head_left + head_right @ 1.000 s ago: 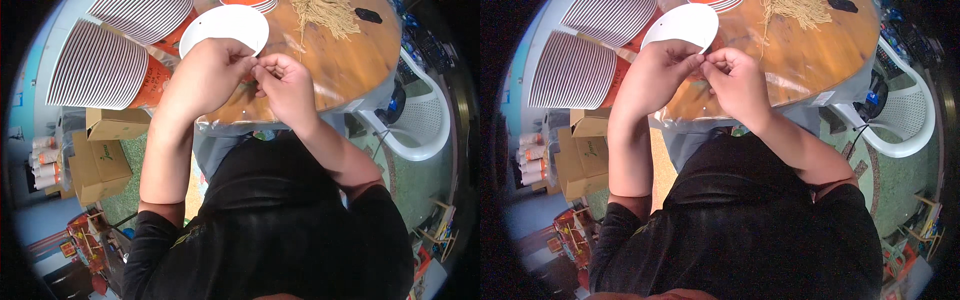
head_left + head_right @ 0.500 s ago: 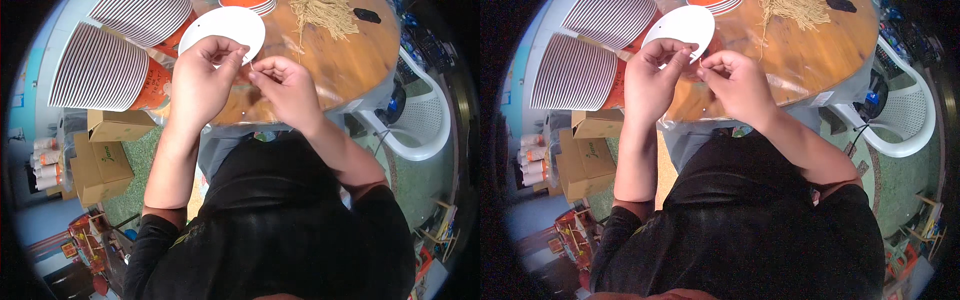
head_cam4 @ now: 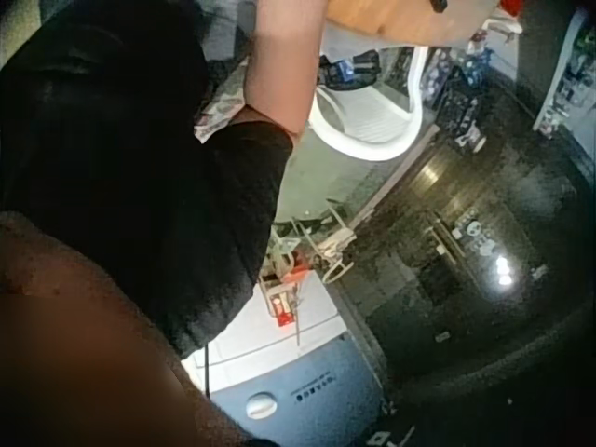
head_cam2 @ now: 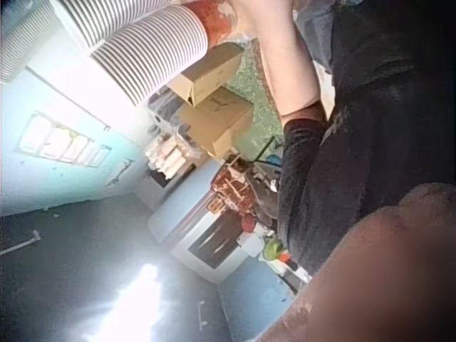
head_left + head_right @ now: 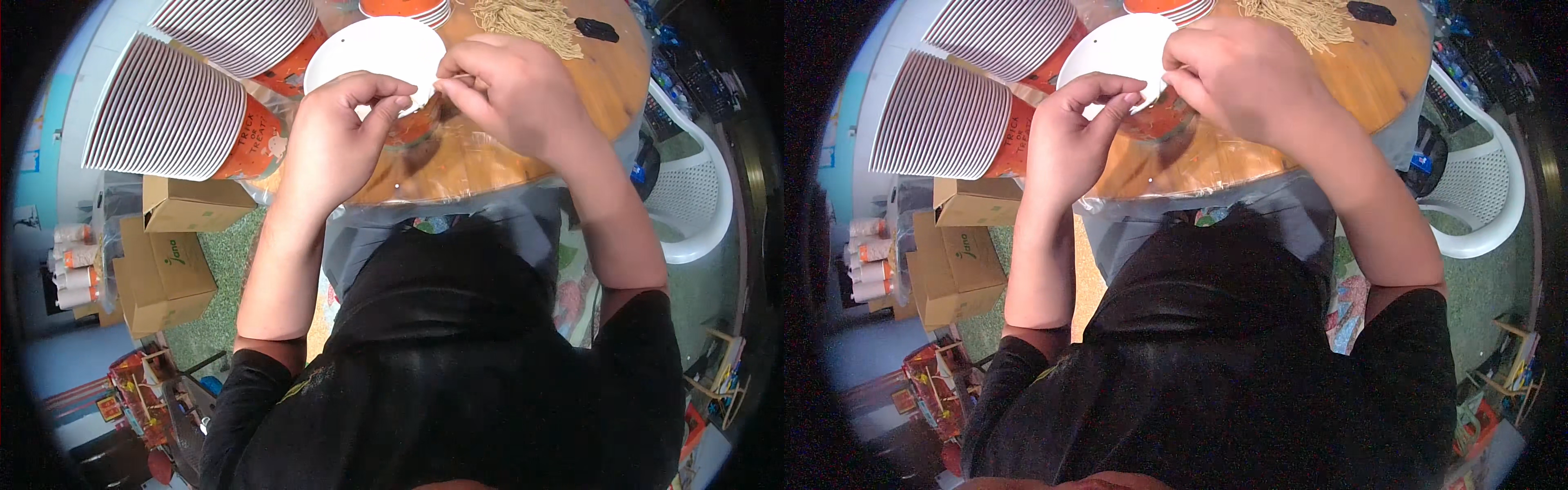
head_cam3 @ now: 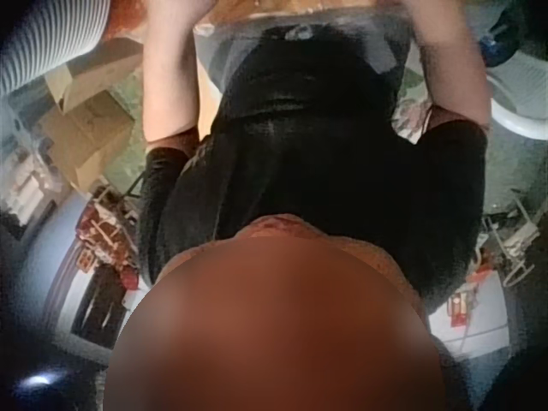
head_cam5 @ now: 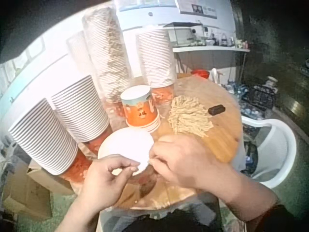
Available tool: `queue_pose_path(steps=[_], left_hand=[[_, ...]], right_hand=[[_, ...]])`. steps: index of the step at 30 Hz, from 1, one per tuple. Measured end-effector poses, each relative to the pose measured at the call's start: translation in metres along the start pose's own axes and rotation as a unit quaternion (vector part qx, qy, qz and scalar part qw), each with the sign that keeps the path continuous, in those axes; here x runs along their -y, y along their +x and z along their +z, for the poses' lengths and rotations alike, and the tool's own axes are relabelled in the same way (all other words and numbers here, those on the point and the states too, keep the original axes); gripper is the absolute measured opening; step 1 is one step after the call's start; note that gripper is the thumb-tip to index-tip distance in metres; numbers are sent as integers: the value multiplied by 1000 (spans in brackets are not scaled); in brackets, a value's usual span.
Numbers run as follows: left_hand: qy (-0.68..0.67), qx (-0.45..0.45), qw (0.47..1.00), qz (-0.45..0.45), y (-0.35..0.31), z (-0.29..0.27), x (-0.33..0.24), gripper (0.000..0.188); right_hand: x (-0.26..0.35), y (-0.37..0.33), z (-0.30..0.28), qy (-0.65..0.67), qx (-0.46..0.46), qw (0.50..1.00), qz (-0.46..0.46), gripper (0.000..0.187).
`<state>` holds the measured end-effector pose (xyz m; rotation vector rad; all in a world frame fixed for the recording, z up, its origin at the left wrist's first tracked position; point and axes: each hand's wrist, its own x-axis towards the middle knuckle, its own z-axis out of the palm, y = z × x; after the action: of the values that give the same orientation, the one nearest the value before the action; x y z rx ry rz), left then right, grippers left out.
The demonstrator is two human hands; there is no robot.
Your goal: Attaching strings to paper bowls to create handles or hanging points.
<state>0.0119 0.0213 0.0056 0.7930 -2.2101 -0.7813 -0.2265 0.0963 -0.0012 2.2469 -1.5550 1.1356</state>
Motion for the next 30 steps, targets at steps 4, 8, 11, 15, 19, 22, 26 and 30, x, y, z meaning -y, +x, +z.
queue_pose_path(steps=[4, 8, 11, 15, 19, 22, 26, 30], left_hand=[[70, 20, 997, 37, 1, -4, -3, 17], [11, 22, 1000, 8, 6, -5, -14, 26], [-9, 37, 999, 8, 11, -3, -10, 33], [-32, 61, 997, -28, 15, -3, -10, 24], [-49, 111, 989, -86, 21, -5, -8, 16], [-71, 130, 985, -84, 25, -6, -2, 16], [-70, 147, 982, -100, 26, -6, -6, 15], [-79, 136, 983, -97, 26, -2, -1, 15]], right_hand=[[-3, 7, 8, -21, -35, 998, -57, 12], [0, 4, 13, -10, -37, 998, -48, 12], [1, 3, 13, -5, -47, 998, -44, 14], [3, 4, 6, 25, -45, 998, -35, 11], [-2, 10, 1, 14, -44, 993, -107, 13], [-4, 10, 4, 20, -50, 993, -109, 12], [0, 0, 14, 65, -32, 997, -13, 16], [8, -15, 35, 25, -256, 966, 1, 17]])
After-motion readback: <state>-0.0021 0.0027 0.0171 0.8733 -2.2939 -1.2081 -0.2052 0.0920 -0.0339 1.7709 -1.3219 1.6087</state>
